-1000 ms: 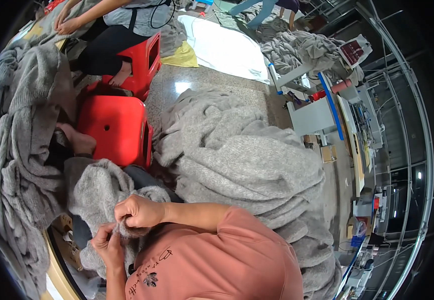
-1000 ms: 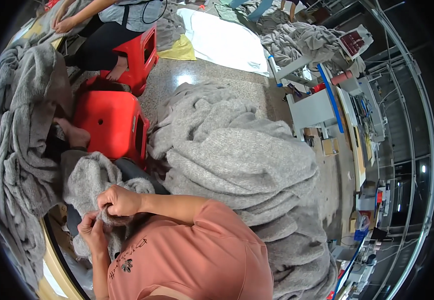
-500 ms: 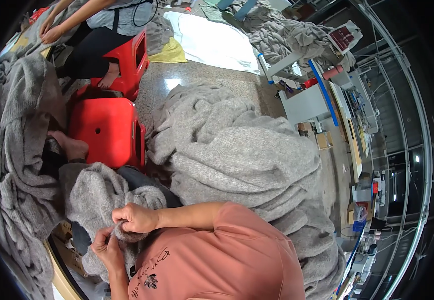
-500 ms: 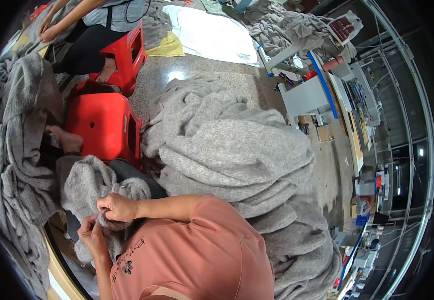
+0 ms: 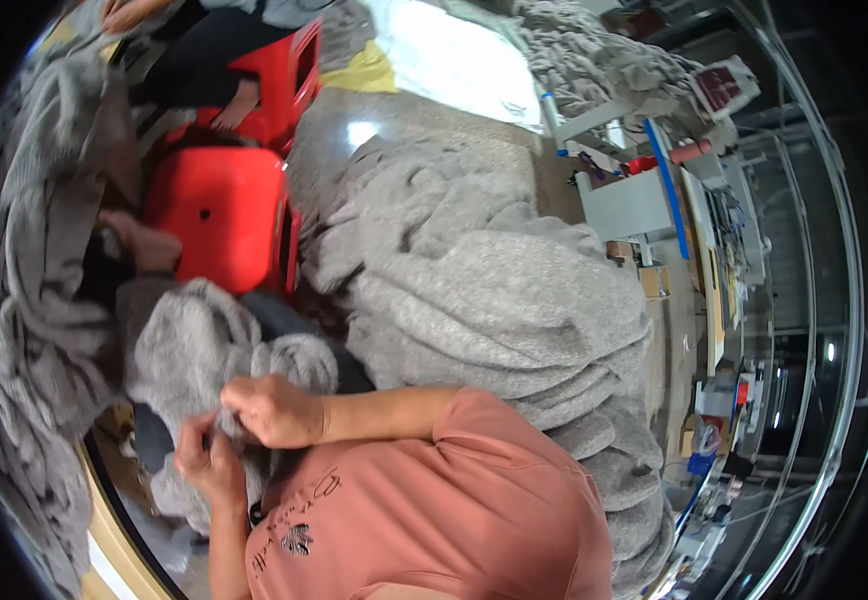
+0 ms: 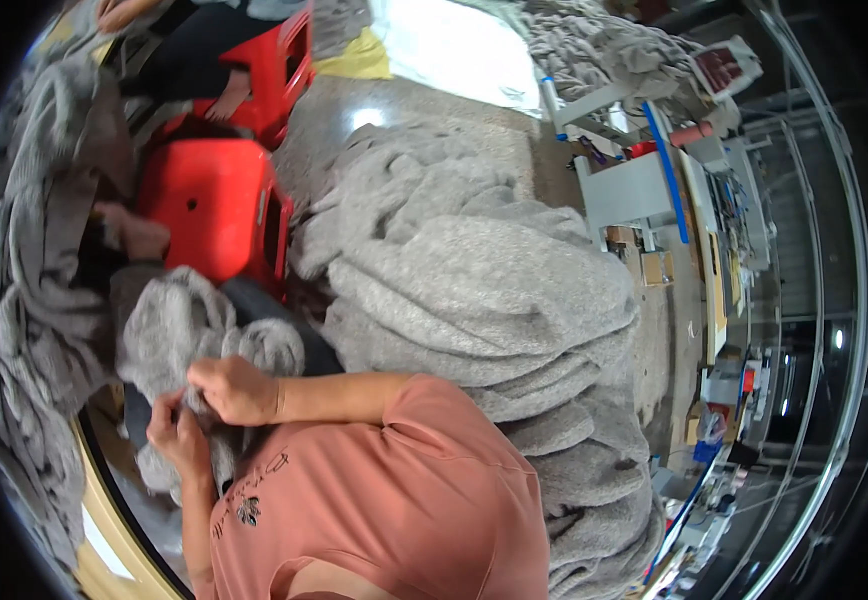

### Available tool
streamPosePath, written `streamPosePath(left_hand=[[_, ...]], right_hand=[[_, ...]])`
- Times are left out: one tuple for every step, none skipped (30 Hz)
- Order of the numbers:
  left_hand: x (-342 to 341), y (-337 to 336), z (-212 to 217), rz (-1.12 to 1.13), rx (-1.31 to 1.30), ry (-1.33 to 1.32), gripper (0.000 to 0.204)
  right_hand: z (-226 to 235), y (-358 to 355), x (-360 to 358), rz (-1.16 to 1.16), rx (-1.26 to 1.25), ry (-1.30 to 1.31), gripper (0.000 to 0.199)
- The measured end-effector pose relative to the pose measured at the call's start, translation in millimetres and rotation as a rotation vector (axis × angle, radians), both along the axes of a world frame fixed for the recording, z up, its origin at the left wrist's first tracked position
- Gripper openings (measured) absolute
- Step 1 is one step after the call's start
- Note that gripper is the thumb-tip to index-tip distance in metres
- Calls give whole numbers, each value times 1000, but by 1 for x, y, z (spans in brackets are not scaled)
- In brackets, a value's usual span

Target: Inspecting grey fabric and removing loose threads or debris.

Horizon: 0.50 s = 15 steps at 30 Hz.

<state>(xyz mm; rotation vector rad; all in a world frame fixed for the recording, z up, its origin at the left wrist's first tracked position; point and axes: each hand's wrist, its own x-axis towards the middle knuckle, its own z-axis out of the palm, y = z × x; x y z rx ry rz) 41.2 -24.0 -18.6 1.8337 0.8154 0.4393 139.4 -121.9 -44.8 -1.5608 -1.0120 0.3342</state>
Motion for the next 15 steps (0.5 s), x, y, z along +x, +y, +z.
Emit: streamPosePath(left_hand=[[3, 1, -6, -30, 128, -57, 20], [6, 3, -10, -62, 257, -109, 22], [11, 2, -8, -62, 277, -145, 23], [15, 0, -5, -65, 299, -183, 23], [15, -1, -8, -76, 341, -200, 24], [14, -1, -10, -85, 388, -216, 25], [17, -1, -11, -91, 459, -255, 25], [18, -1, -10, -102, 531, -294, 26], [20, 0, -8, -120, 563, -283, 27], [22, 0, -6, -118, 603, -306, 25], [23, 0, -5, -120, 645, -322, 23], [24, -1, -5, -126, 684, -346, 21], [22, 0, -6, -127, 684, -330, 21], [20, 1, -5, -99, 715, -323, 20], [19, 1, -5, -64, 748, -321, 19]], right_hand=[[-1, 2, 1, -36, 3, 12, 11], [0, 1, 4, -61, 0, 10, 11], [4, 3, 9, -63, 34, 52, 12], [7, 3, 11, -70, -9, 103, 12], [3, 2, 13, -57, 10, 118, 15], [4, 1, 14, -24, -11, 155, 16], [4, 1, 14, -59, 13, 78, 16], [6, 1, 15, -55, 15, 56, 18], [8, 2, 17, -60, 15, -22, 18], [9, 3, 19, -75, 12, -105, 19], [9, 5, 22, -76, -17, -168, 20], [8, 7, 24, -84, -50, -236, 21], [9, 12, 25, -75, -38, -238, 21], [11, 15, 22, -72, -39, -225, 21], [14, 18, 22, -66, -35, -254, 22]])
